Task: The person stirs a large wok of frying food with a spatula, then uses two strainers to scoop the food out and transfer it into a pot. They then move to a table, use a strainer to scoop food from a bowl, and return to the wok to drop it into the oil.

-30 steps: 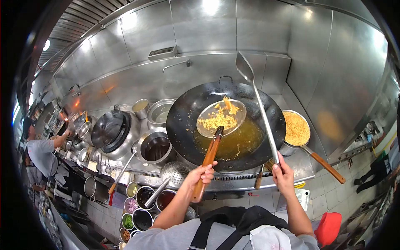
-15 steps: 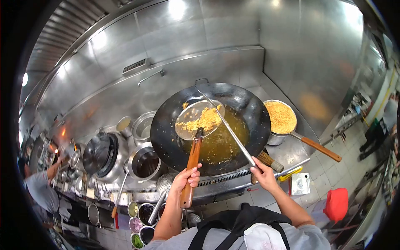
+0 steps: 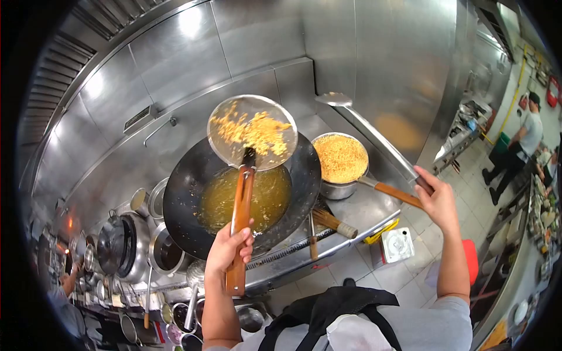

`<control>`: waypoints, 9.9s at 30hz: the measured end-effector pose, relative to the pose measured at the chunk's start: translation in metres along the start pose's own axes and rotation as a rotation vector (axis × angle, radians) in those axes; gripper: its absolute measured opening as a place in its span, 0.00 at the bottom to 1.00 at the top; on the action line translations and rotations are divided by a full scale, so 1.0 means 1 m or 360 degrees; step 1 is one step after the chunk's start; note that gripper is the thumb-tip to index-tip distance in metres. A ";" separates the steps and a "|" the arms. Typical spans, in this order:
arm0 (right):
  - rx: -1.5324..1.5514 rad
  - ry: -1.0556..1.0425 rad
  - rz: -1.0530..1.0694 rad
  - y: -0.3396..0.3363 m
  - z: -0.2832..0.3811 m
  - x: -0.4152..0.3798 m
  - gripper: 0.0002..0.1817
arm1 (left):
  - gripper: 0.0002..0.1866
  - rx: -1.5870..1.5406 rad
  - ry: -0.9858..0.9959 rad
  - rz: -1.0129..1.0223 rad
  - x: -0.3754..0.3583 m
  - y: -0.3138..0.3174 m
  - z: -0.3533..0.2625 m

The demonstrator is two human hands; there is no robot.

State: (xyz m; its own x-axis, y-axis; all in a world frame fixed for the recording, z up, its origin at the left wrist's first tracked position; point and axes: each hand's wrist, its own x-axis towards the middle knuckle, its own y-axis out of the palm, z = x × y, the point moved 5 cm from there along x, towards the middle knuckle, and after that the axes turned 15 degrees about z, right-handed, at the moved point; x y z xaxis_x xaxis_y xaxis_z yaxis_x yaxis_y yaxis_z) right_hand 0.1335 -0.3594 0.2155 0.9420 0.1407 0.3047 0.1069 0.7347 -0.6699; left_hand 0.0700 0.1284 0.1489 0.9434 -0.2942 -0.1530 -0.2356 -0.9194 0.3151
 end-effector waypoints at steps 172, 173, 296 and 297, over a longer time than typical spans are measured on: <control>0.1644 0.0384 0.0878 0.208 -0.055 0.001 0.26 | 0.20 -0.0244 -0.1122 -0.0391 -0.086 -0.085 0.018; 0.1662 0.0410 0.0853 0.207 -0.059 0.000 0.25 | 0.20 -0.0254 -0.1097 -0.0414 -0.080 -0.079 0.019; 0.1624 0.0396 0.0746 0.189 -0.041 -0.053 0.27 | 0.16 0.0500 -0.0525 -0.0853 -0.119 -0.177 -0.020; 0.1609 0.0402 0.0705 0.189 -0.044 -0.054 0.27 | 0.14 0.0602 -0.0601 -0.0909 -0.125 -0.181 -0.017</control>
State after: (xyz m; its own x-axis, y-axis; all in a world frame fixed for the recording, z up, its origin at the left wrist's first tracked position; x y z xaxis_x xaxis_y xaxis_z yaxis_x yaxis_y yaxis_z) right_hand 0.1170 -0.2568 0.0429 0.8824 0.4682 -0.0455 -0.4505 0.8689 0.2049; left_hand -0.0016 0.3362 0.1268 0.8153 0.2447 -0.5248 0.1350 -0.9616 -0.2388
